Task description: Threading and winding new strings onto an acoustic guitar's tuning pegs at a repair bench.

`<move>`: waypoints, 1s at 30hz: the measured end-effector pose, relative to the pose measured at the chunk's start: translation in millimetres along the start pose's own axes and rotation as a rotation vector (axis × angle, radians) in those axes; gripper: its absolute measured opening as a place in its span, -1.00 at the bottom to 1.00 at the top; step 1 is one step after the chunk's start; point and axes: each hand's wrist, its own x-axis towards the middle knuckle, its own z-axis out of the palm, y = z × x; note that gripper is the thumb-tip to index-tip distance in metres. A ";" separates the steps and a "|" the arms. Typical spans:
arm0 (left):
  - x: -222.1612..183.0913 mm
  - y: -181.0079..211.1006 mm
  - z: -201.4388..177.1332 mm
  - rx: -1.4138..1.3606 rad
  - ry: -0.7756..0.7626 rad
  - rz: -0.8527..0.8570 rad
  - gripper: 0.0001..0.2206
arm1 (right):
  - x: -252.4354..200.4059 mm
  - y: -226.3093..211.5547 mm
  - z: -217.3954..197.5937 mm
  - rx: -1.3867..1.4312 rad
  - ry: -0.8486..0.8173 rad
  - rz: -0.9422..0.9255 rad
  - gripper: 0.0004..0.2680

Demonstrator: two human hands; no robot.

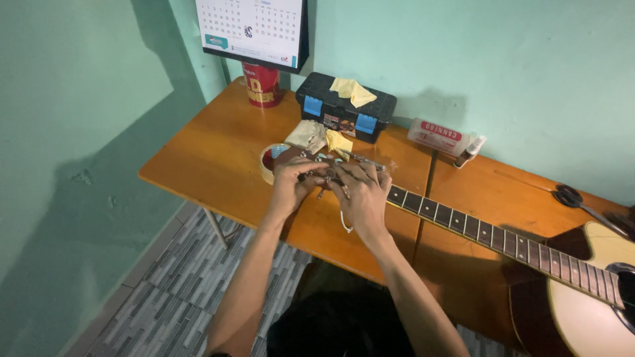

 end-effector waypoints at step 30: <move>-49.8 74.2 244.3 0.480 -0.558 0.793 -0.47 | -192.1 137.2 -248.6 -0.465 -0.245 0.286 -0.48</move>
